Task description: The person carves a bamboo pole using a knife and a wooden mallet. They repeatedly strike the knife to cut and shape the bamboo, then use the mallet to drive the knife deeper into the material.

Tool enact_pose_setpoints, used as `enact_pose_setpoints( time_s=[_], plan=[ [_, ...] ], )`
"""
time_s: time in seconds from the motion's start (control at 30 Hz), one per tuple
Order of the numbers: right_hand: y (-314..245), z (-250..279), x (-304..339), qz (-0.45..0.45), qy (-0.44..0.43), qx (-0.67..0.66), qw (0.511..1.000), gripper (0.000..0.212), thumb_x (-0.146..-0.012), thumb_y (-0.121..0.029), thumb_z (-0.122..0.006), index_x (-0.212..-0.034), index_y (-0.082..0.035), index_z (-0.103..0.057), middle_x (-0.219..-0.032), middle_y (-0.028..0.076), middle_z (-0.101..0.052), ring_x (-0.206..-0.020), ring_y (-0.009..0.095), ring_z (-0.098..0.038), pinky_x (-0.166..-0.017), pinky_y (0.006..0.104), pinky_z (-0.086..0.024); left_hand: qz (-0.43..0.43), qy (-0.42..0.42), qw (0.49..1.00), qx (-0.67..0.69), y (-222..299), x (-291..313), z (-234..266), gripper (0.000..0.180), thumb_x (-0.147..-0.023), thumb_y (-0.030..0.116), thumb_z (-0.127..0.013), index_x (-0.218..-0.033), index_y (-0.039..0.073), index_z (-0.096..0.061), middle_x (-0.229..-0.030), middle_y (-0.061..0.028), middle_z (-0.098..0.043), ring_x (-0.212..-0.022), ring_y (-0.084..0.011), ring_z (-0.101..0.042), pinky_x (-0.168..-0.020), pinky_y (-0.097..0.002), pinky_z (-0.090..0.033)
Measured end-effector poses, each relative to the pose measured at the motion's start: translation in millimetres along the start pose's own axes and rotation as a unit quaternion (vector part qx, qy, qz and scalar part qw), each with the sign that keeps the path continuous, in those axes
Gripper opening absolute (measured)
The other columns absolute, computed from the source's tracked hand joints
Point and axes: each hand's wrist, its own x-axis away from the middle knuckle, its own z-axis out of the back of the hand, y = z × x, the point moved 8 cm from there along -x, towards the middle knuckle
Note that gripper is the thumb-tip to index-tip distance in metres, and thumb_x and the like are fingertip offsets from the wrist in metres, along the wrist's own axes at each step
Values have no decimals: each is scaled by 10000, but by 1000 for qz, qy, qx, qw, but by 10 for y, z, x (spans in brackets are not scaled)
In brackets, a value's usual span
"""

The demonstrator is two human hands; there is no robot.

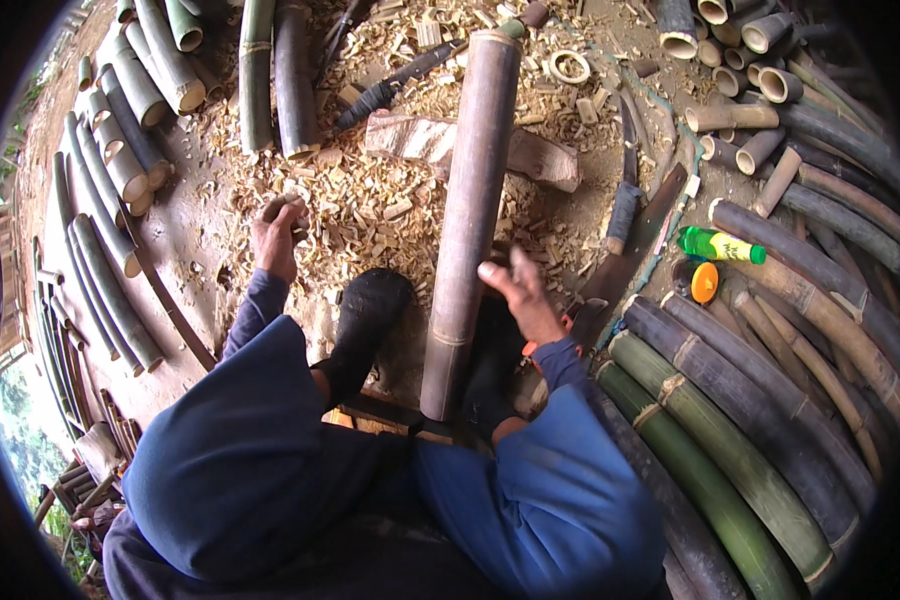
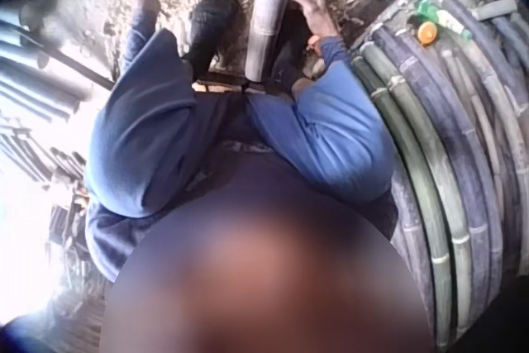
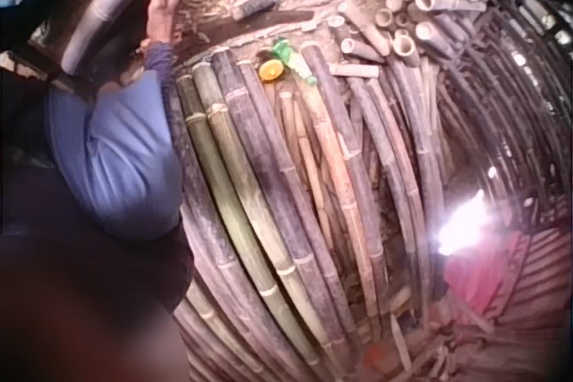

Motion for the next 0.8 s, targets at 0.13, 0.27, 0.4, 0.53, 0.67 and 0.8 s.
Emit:
enact_pose_setpoints(
  time_s=[0.13,0.27,0.4,0.53,0.67,0.8],
  plan=[
    [-80,-484,95,9,-127,-140,982,687,-837,-448,-776,-1293,45,-627,-1219,91,-674,-1160,198,-590,-1090,390,-412,36,-31,999,19,-237,178,-78,215,-885,114,-700,-1076,16,-700,-875,-69,-731,-664,-105,-642,-578,-245,-516],
    [66,-535,98,25,-86,-123,988,588,-834,-368,-792,-1265,1,-640,-1159,82,-699,-1075,180,-642,-1013,371,-479,59,-87,994,33,-414,422,-357,194,-903,96,-683,-1070,-2,-684,-884,-73,-734,-691,-107,-633,-618,-259,-539],
    [83,-656,99,-7,-105,-216,971,673,-835,-337,-794,-1367,-9,-544,-1172,76,-670,-1107,185,-616,-1011,363,-476,68,-103,992,15,-531,580,-536,175,-876,68,-722,-1030,-3,-683,-860,-47,-717,-677,-99,-614,-633,-253,-523],
    [217,-586,46,-44,-132,-223,965,677,-801,-327,-800,-1356,-22,-558,-1195,60,-635,-1114,182,-596,-1031,375,-458,-72,-145,983,-90,-254,457,-702,233,-844,85,-742,-1038,-20,-668,-833,-63,-705,-691,-126,-636,-669,-290,-539],
    [184,-558,106,-72,-154,-242,955,691,-779,-297,-796,-1368,-27,-558,-1238,63,-614,-1168,188,-562,-1052,395,-433,-384,-99,880,-263,917,123,-1170,255,-854,71,-682,-1087,-21,-635,-952,-137,-717,-848,-223,-701,-797,-363,-572],
    [18,-565,177,-66,-140,-170,973,810,-808,-394,-812,-1442,-2,-494,-1334,110,-582,-1248,217,-533,-1100,384,-394,-315,-75,768,-553,1124,-697,-1602,393,-823,19,-647,-1211,66,-606,-1223,-200,-646,-1178,-342,-620,-1013,-445,-493]
  ],
)
